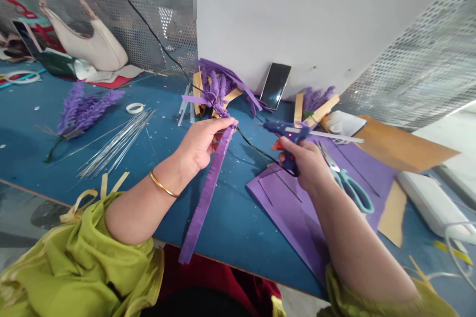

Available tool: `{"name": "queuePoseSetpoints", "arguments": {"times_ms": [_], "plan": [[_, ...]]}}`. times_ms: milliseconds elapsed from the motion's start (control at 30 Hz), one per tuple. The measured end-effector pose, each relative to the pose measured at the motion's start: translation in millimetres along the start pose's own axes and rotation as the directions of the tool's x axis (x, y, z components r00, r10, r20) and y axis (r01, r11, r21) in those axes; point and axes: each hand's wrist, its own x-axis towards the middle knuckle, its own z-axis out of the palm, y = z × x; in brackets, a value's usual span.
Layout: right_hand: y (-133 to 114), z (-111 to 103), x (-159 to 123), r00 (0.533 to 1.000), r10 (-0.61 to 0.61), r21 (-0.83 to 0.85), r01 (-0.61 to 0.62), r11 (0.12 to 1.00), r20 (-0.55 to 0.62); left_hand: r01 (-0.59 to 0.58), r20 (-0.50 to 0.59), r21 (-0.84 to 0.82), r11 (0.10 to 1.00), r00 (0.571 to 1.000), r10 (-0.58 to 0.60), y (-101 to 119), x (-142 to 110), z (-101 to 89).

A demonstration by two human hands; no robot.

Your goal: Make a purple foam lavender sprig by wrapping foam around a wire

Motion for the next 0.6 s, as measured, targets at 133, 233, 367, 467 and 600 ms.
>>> {"name": "queuePoseSetpoints", "arguments": {"times_ms": [133, 233, 367, 467, 600], "plan": [[12, 0, 8, 0.989, 0.118, -0.137, -0.106, 0.985, 0.087, 0.019, 0.057, 0.060, 0.998, 0.998, -0.023, -3, -10, 5.8], [15, -3, 12, 0.993, 0.106, -0.214, -0.091, 0.972, 0.058, 0.042, 0.092, 0.101, 0.994, 0.994, -0.052, -6, -18, 10.0], [7, -10, 11, 0.993, -0.038, -0.375, -0.007, 0.927, -0.112, 0.054, 0.202, 0.134, 0.990, 0.976, -0.081, -11, -29, 15.0], [-11, -6, -3, 0.914, -0.381, -0.543, 0.252, 0.801, -0.139, 0.071, 0.264, 0.154, 0.985, 0.958, -0.111, -13, -35, 20.1], [-40, 11, -27, 0.925, -0.322, -0.231, 0.364, 0.902, 0.200, 0.085, 0.307, 0.173, 0.981, 0.942, -0.136, -10, -33, 28.4]]}}
